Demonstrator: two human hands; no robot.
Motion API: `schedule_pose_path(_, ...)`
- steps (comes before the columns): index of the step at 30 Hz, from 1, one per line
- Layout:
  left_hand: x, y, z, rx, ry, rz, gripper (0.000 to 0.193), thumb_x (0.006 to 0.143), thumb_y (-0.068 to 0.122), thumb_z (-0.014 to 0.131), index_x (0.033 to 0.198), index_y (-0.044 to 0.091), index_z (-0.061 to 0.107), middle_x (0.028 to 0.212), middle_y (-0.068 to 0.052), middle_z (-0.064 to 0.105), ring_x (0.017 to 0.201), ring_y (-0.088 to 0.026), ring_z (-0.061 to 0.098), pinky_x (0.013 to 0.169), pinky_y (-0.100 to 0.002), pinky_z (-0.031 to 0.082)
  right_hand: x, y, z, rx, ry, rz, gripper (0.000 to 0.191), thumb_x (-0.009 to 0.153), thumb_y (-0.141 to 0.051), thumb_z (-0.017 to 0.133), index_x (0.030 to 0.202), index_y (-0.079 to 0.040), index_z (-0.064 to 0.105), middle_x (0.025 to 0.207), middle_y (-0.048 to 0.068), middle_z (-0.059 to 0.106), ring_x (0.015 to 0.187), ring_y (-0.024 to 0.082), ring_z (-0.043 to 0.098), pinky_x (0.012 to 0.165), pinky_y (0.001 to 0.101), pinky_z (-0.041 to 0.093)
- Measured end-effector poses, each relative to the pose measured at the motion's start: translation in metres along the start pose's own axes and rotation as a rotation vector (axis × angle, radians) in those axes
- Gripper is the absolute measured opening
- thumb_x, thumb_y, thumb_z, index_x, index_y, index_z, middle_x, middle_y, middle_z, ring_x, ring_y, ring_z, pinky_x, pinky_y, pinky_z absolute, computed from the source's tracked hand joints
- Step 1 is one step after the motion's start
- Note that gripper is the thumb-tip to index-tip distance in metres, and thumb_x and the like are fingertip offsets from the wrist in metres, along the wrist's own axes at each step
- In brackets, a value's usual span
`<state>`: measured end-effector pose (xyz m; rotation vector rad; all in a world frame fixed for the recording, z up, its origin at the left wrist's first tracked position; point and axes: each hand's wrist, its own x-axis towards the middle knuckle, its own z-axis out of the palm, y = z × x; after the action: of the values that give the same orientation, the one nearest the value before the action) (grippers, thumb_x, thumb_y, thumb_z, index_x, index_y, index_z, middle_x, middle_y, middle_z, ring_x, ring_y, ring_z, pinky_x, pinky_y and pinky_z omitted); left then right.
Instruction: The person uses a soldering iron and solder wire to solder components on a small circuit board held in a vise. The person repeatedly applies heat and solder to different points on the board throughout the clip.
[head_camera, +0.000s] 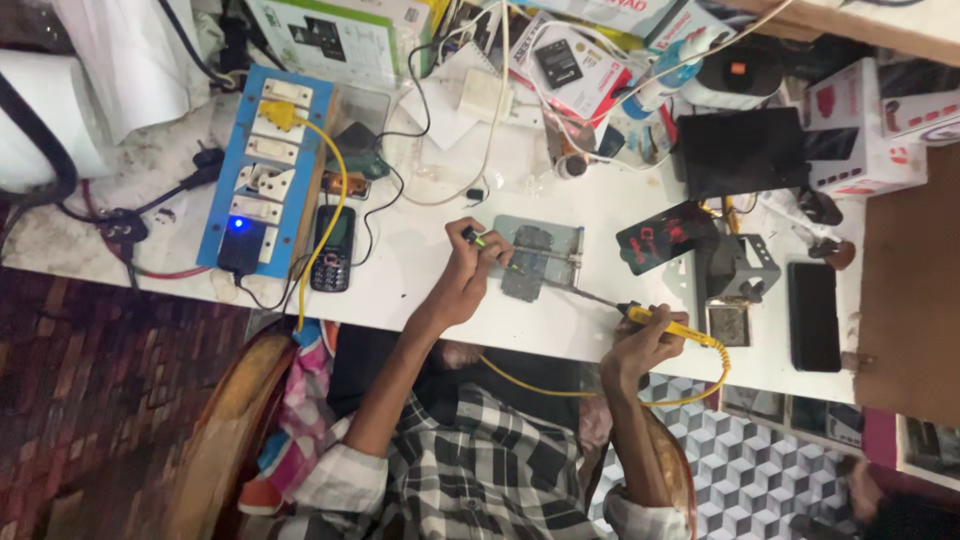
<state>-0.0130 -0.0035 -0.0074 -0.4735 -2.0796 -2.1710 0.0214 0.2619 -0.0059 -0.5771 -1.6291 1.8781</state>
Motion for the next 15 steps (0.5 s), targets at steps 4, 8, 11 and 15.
schedule_pose_path(4,0.0007,0.0020,-0.0004,-0.022,-0.003,-0.035,0.017,0.113,0.009,0.031,0.119,0.006,0.016,0.097,-0.010,0.056,0.094,-0.019,0.052,0.104,-0.032,0.039,-0.0005,0.0007,-0.0007,0.029,-0.017,0.022,0.023,0.108,-0.025,0.055,0.094,-0.008,0.046,0.070,0.004,0.055,0.052,0.009,0.048,0.046,0.0235,0.036)
schedule_pose_path(8,0.0024,0.0052,-0.0009,0.030,0.001,-0.019,0.017,0.112,0.007,0.032,0.116,0.006,0.016,0.096,-0.010,0.056,0.094,-0.019,0.053,0.106,-0.032,0.037,-0.0006,0.0011,0.0009,0.069,-0.006,0.032,0.023,0.109,-0.024,0.055,0.095,-0.008,0.047,0.071,0.003,0.055,0.055,0.009,0.049,0.050,0.0240,0.040)
schedule_pose_path(11,0.0028,0.0057,-0.0009,0.037,0.009,-0.055,0.017,0.111,0.006,0.032,0.116,0.006,0.016,0.095,-0.009,0.056,0.094,-0.018,0.053,0.104,-0.032,0.038,-0.0004,0.0010,0.0027,0.055,0.001,0.046,0.023,0.108,-0.025,0.055,0.095,-0.008,0.048,0.069,0.004,0.056,0.053,0.010,0.049,0.049,0.0241,0.040)
schedule_pose_path(15,0.0020,0.0020,-0.0004,0.027,0.015,-0.071,0.018,0.110,0.005,0.033,0.115,0.006,0.016,0.095,-0.009,0.056,0.093,-0.018,0.051,0.101,-0.032,0.039,0.0000,0.0002,0.0032,-0.011,-0.010,0.021,0.023,0.108,-0.025,0.053,0.094,-0.008,0.048,0.067,0.006,0.057,0.050,0.011,0.050,0.045,0.0239,0.036)
